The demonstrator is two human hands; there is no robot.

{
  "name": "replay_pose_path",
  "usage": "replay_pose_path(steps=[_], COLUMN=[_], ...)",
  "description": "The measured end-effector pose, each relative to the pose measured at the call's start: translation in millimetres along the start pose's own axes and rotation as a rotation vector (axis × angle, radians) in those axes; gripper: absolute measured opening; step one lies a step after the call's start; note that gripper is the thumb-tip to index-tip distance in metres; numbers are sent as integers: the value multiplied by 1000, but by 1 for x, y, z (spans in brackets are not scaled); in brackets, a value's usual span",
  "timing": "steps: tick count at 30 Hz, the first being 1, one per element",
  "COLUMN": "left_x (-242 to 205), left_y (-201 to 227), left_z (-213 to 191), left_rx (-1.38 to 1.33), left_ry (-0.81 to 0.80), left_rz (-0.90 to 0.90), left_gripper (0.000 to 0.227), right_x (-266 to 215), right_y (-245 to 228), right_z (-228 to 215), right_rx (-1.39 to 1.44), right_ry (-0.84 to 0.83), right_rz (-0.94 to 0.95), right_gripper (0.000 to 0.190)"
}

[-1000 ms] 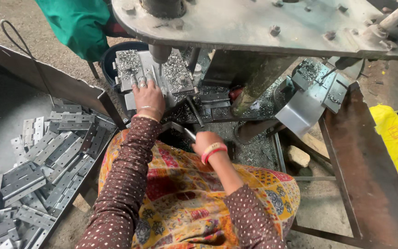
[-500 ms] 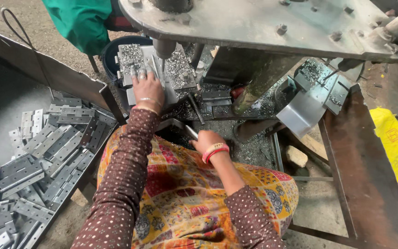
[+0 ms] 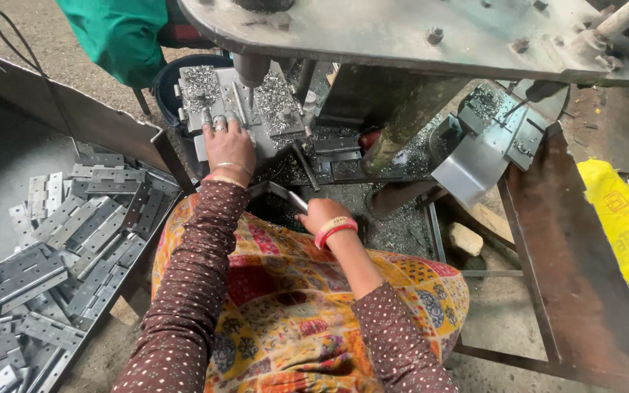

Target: The person operates a manual drill press to process metal hinge components. They pick up a hinge from a pile, place it under the drill, pull a lever to activate the machine, and then remove the processed hinge to place it in a collection bin. This cycle is repeated continuously.

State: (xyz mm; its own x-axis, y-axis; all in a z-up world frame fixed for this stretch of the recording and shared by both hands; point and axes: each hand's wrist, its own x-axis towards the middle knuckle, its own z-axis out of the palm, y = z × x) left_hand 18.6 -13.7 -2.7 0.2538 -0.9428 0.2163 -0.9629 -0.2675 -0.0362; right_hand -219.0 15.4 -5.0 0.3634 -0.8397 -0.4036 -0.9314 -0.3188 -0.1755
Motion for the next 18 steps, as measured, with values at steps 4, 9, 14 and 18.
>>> replay_pose_path(steps=[4,9,14,18], left_x=[1,8,9,22], left_y=[2,2,-1,-1], left_z=[3,9,5,8], left_rx=[-11,-62,-122,6], left_ry=[59,110,-67,-82], left_rz=[-6,-21,-18,-1], left_gripper=[31,30,31,38], right_x=[-1,-8,2,8], right_y=[8,25,19,13], right_z=[20,67,46,18], right_rx=[26,133,108,-30], right_ry=[63,172,-28,-3], right_rz=[-33,-4,8,-19], right_gripper=[41,50,51,46])
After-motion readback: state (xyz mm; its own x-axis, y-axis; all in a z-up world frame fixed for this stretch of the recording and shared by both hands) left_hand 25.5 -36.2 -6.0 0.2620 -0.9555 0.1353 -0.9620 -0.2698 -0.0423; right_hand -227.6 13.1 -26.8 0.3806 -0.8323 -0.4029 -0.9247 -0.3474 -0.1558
